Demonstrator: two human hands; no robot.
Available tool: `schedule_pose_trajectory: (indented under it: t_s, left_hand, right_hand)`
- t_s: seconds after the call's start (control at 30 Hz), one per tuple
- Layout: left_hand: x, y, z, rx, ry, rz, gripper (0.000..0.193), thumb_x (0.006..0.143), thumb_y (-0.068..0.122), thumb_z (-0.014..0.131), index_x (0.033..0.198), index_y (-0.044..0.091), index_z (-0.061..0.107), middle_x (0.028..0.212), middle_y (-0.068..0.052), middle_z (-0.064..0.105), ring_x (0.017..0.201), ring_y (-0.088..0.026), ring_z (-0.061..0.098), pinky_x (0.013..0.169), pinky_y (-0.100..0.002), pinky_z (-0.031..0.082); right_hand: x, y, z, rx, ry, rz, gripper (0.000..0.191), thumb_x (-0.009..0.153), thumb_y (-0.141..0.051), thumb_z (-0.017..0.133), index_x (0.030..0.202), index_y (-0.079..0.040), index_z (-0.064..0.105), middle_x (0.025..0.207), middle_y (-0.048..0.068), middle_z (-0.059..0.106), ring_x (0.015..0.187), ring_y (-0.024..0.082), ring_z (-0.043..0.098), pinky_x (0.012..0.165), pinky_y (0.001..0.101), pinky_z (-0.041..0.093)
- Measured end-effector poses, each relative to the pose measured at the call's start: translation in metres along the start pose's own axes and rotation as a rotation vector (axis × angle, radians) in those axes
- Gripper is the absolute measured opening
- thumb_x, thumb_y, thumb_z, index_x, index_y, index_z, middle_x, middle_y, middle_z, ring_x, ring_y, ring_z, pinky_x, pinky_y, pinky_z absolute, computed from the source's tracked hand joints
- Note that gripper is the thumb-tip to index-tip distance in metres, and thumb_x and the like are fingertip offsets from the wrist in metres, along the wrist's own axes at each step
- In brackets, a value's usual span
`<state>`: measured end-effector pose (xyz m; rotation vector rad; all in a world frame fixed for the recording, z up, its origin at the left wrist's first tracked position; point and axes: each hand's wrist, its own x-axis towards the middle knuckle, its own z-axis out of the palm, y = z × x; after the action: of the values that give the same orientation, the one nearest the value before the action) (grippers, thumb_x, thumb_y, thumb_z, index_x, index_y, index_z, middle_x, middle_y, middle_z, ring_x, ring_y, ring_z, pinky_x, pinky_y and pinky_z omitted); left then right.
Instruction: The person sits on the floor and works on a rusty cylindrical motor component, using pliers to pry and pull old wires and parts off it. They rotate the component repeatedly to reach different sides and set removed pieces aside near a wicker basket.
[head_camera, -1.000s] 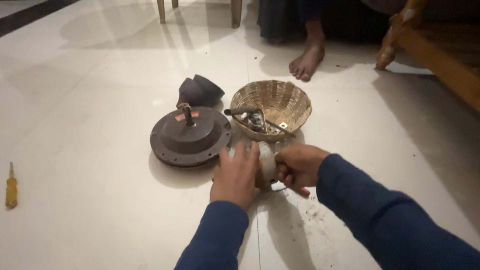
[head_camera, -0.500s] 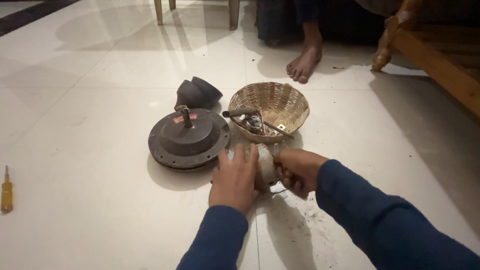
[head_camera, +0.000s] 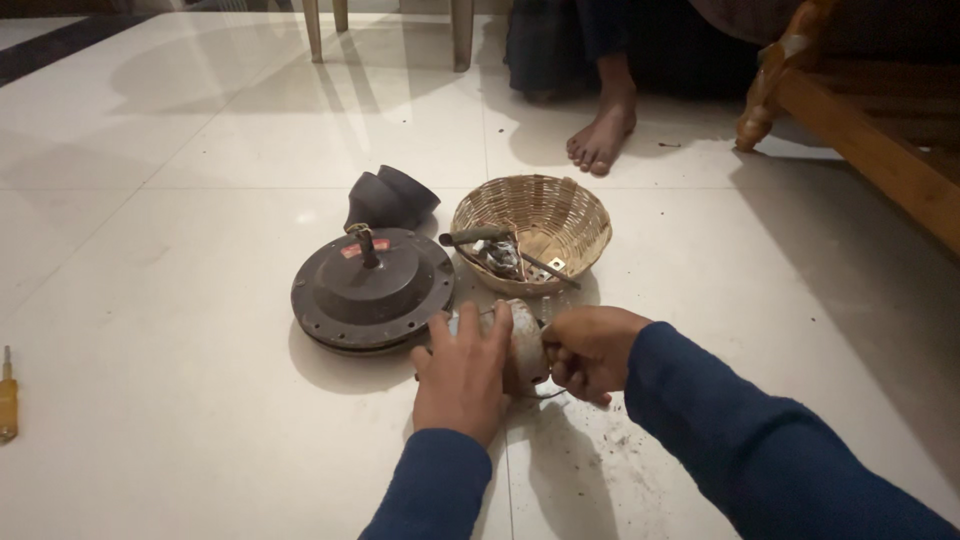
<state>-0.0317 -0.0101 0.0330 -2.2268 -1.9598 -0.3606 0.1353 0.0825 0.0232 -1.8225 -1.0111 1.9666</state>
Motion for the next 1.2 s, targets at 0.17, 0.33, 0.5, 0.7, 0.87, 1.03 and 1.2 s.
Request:
schedule_pose_trajectory:
  t_s: [0.17,0.33,0.5,0.7,0.87,1.03,1.2]
  left_hand:
    - [0.001,-0.001,0.002,-0.001,0.022,0.002,0.088,0.067,0.021,0.087,0.144,0.027,0.044,0.127,-0.006,0.051,0.116,-0.034,0.049,0.076,-0.048,0.050]
    - [0.001,-0.003,0.000,0.001,0.022,0.003,0.094,0.064,0.022,0.088,0.147,0.028,0.045,0.130,-0.007,0.051,0.120,-0.035,0.049,0.076,-0.049,0.050]
    - [0.001,-0.001,-0.005,-0.022,-0.040,-0.005,0.099,0.063,0.027,0.090,0.150,0.026,0.042,0.131,-0.007,0.050,0.121,-0.035,0.047,0.079,-0.049,0.049]
    - [0.001,0.000,-0.005,-0.006,-0.002,0.000,0.098,0.063,0.027,0.090,0.149,0.026,0.043,0.133,-0.007,0.050,0.123,-0.036,0.047,0.080,-0.049,0.049]
    - [-0.001,-0.001,-0.004,-0.002,-0.021,0.011,0.101,0.062,0.027,0.091,0.150,0.026,0.041,0.135,-0.008,0.049,0.124,-0.036,0.046,0.081,-0.049,0.049]
    - [0.000,0.000,-0.003,0.020,-0.015,0.003,0.099,0.064,0.027,0.090,0.150,0.026,0.041,0.136,-0.008,0.049,0.126,-0.037,0.046,0.079,-0.049,0.048]
    - [-0.002,0.000,0.003,0.062,0.053,0.010,0.088,0.068,0.021,0.085,0.145,0.026,0.044,0.130,-0.008,0.051,0.122,-0.035,0.048,0.078,-0.049,0.048]
  right_hand:
    - [-0.007,0.000,-0.003,-0.129,-0.033,-0.117,0.031,0.103,-0.015,0.039,0.073,-0.007,0.044,0.061,0.003,0.044,0.050,0.016,0.042,0.041,0.0334,0.036]
    - [-0.019,0.005,-0.005,-0.234,-0.045,-0.270,0.027,0.103,-0.016,0.040,0.081,-0.004,0.051,0.067,0.006,0.049,0.052,0.018,0.050,0.041,0.0364,0.043]
    - [-0.022,0.005,-0.005,-0.285,-0.039,-0.231,0.033,0.102,-0.023,0.039,0.075,-0.007,0.048,0.055,0.008,0.046,0.041,0.021,0.045,0.037,0.0360,0.039]
    - [-0.023,0.011,-0.006,-0.266,0.019,-0.201,0.046,0.105,-0.036,0.040,0.068,-0.009,0.046,0.048,0.004,0.039,0.036,0.017,0.036,0.035,0.0327,0.029]
    - [-0.017,0.013,-0.006,-0.110,-0.031,-0.157,0.040,0.107,-0.033,0.041,0.074,-0.011,0.047,0.057,0.002,0.044,0.044,0.014,0.037,0.038,0.0308,0.032]
    - [-0.014,0.008,-0.010,-0.089,-0.140,-0.155,0.038,0.109,-0.029,0.038,0.077,-0.009,0.046,0.062,0.002,0.044,0.049,0.015,0.042,0.039,0.0321,0.037]
    - [-0.017,0.007,-0.007,-0.219,-0.063,-0.232,0.031,0.105,-0.022,0.040,0.080,-0.006,0.049,0.062,0.004,0.047,0.048,0.020,0.048,0.036,0.0389,0.038]
